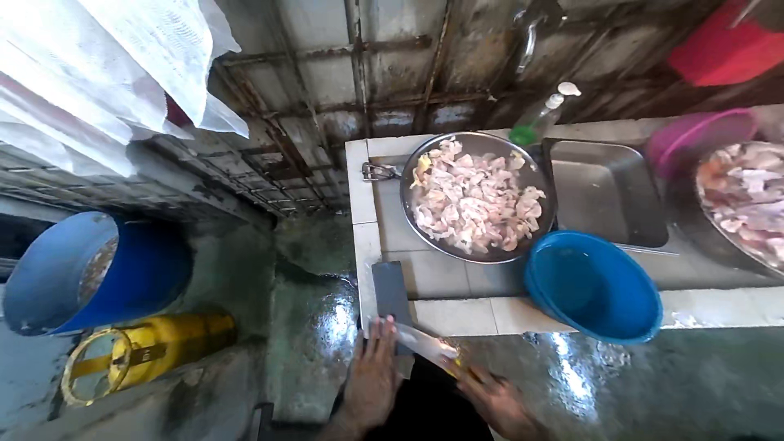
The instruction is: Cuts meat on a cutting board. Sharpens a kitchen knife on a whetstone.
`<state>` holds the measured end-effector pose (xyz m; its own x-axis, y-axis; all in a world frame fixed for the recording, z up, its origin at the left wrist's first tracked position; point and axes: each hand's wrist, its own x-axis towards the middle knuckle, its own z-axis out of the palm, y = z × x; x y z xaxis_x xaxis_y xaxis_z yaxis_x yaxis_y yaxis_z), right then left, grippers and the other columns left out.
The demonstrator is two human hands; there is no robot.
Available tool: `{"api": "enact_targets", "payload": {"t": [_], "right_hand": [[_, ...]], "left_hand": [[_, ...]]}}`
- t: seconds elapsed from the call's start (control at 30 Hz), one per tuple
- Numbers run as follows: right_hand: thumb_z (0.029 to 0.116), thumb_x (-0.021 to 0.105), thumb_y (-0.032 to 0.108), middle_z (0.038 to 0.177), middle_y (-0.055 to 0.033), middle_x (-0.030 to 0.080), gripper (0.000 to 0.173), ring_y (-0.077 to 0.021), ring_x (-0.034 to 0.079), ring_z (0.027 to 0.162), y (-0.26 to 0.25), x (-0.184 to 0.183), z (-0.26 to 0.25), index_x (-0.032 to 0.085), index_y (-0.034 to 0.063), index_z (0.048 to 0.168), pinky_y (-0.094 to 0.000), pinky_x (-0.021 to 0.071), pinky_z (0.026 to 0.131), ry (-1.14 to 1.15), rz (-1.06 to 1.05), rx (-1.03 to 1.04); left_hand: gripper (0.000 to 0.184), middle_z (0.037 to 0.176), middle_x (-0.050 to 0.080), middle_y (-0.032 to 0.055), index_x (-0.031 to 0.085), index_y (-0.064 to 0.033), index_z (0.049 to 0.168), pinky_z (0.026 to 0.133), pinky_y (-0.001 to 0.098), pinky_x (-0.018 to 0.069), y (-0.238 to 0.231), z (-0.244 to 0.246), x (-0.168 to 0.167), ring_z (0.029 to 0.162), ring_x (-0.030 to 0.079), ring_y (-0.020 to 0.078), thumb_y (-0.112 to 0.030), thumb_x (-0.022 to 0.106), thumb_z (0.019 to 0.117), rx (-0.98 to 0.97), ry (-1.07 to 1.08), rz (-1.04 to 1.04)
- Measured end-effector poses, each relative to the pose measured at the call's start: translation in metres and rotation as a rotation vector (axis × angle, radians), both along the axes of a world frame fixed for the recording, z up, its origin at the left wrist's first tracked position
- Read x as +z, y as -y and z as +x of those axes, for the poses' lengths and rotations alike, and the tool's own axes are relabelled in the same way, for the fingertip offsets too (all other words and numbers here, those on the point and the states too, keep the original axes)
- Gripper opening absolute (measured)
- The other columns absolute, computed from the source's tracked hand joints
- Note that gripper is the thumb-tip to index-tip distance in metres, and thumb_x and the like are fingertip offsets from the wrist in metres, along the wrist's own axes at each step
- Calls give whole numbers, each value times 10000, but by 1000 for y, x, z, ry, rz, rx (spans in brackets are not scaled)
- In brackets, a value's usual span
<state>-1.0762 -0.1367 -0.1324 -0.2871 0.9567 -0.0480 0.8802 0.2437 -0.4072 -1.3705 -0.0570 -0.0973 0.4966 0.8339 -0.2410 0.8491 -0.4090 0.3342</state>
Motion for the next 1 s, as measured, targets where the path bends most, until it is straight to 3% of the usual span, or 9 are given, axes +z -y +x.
{"api": "enact_targets", "payload": {"t": [0.1,0.2,0.37,0.5,0.63,0.77,0.87,0.93,1.0], "right_hand": [[1041,578,387,963,-130,714,427,-296,689,608,10,17,5,560,428,1466,-481,580,503,23,-58,4],[1072,475,474,1079,-132,724,441,-330,709,677,-40,18,-20,466,497,1512,-526,595,564,74,-134,16],[1096,364,509,1163,-159,689,472,-371,710,788,-114,21,-45,344,509,1568,-556,585,670,80,-259,134],[1073,478,468,1078,-125,720,443,-317,713,695,-45,7,2,467,487,1516,-522,598,571,-6,-64,78],[1070,519,410,1154,-204,714,454,-386,731,748,1,23,40,485,453,1520,-582,600,618,-25,-220,64],[1074,470,469,1090,-162,721,462,-369,721,784,-63,16,-5,437,489,1534,-569,601,669,-15,-185,110],[1097,356,503,1210,-179,684,481,-402,712,865,-121,20,-38,329,499,1578,-590,583,740,28,-280,179],[1099,339,515,1204,-169,681,477,-391,708,850,-120,15,-35,320,510,1575,-584,582,724,27,-259,176],[1089,401,504,1138,-146,710,456,-362,719,791,-87,7,-13,392,511,1545,-565,598,674,-8,-184,128]], "left_hand": [[845,1723,206,46,317,-77,1621,1227,632,237,21,10,-2,1591,167,300,-508,607,955,6,-24,-14],[735,1723,202,44,265,-90,1640,1265,610,163,-20,-9,10,1599,129,285,-438,479,1030,82,-52,-74],[708,1749,18,-7,113,-150,1673,1284,574,54,-70,-40,5,1608,-23,198,-434,368,1077,98,-243,-117],[700,1726,194,33,247,-128,1651,1259,627,178,-8,4,0,1600,124,271,-483,380,1062,117,-72,24],[742,1730,179,-2,269,-135,1646,1256,602,200,37,44,-6,1600,131,265,-516,445,1033,102,-36,18],[690,1741,108,-33,182,-172,1668,1273,601,116,-22,-2,12,1608,52,223,-427,401,1065,144,-93,-120],[691,1745,77,-6,133,-170,1673,1284,577,92,-69,-35,14,1608,37,225,-416,379,1076,135,-203,-143],[718,1748,50,8,108,-159,1674,1281,584,90,-72,-34,13,1609,19,239,-440,378,1071,104,-235,-132],[736,1738,133,22,187,-144,1664,1265,616,145,-43,-14,6,1605,77,274,-480,410,1049,99,-141,-41]]}}
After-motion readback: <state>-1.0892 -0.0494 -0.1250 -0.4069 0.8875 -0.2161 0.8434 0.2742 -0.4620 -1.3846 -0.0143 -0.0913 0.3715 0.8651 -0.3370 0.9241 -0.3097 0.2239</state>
